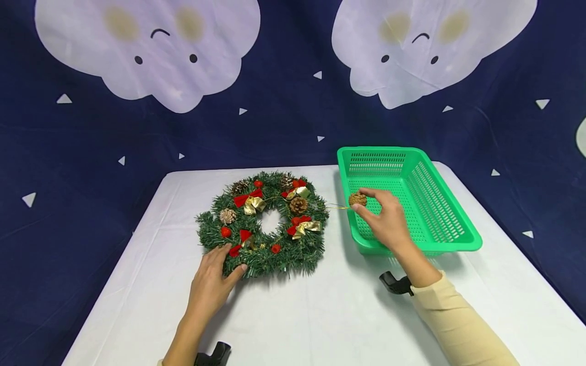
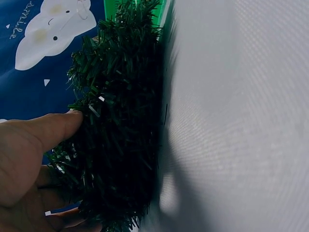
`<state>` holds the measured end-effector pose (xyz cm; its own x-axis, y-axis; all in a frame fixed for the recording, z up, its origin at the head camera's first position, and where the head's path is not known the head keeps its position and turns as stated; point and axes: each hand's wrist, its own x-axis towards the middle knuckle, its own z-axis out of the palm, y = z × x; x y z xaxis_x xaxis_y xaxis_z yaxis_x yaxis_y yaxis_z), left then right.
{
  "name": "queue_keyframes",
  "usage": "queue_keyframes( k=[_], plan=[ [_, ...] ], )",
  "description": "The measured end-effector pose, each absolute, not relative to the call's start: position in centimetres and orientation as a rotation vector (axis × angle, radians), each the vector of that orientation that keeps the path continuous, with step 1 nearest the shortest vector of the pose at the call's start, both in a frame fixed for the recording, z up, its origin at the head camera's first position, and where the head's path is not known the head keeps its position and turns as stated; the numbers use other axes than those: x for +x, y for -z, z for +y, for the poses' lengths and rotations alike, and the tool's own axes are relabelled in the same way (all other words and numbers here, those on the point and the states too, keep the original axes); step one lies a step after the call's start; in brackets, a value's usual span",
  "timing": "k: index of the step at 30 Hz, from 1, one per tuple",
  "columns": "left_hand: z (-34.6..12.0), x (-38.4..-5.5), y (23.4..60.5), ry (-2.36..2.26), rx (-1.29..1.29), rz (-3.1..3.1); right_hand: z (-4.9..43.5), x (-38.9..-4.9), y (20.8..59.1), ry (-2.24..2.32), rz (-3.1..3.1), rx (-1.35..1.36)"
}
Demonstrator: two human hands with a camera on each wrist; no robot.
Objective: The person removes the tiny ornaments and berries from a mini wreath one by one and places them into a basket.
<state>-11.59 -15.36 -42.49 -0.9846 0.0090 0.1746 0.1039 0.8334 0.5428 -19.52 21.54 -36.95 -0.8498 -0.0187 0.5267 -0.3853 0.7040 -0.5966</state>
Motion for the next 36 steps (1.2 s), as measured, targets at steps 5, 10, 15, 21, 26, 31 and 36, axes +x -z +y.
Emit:
queue_keyframes(
  k=[5,10,15,21,26,31,36],
  plan=[
    [-15.4,-11.6,42.6,0.842,-0.097,-2.845,22.5,-19.5,37.3,-1.012,-2.442,0.257],
    [-15.4,-11.6,42.6,0.831,-0.107,-2.847,23.5,-19.6,37.4,-1.013,-2.44,0.215],
    [-15.4,-11.6,42.6,0.834,-0.109,-2.85,24.5,-19.7,37.3,-1.013,-2.444,0.183],
    [-15.4,-11.6,42.6,0.827,-0.111,-2.844,25.5,-19.8,37.2,-1.03,-2.459,0.146],
    [-15.4,-11.6,42.6,0.825,-0.113,-2.844,26.1,-20.0,37.1,-1.034,-2.488,0.1],
    [-15.3,-11.6,42.6,0.828,-0.11,-2.847,26.7,-20.2,36.9,-1.022,-2.538,0.051],
    [-15.3,-11.6,42.6,0.826,-0.109,-2.847,27.4,-20.4,36.8,-1.025,-2.594,0.014]
  ],
)
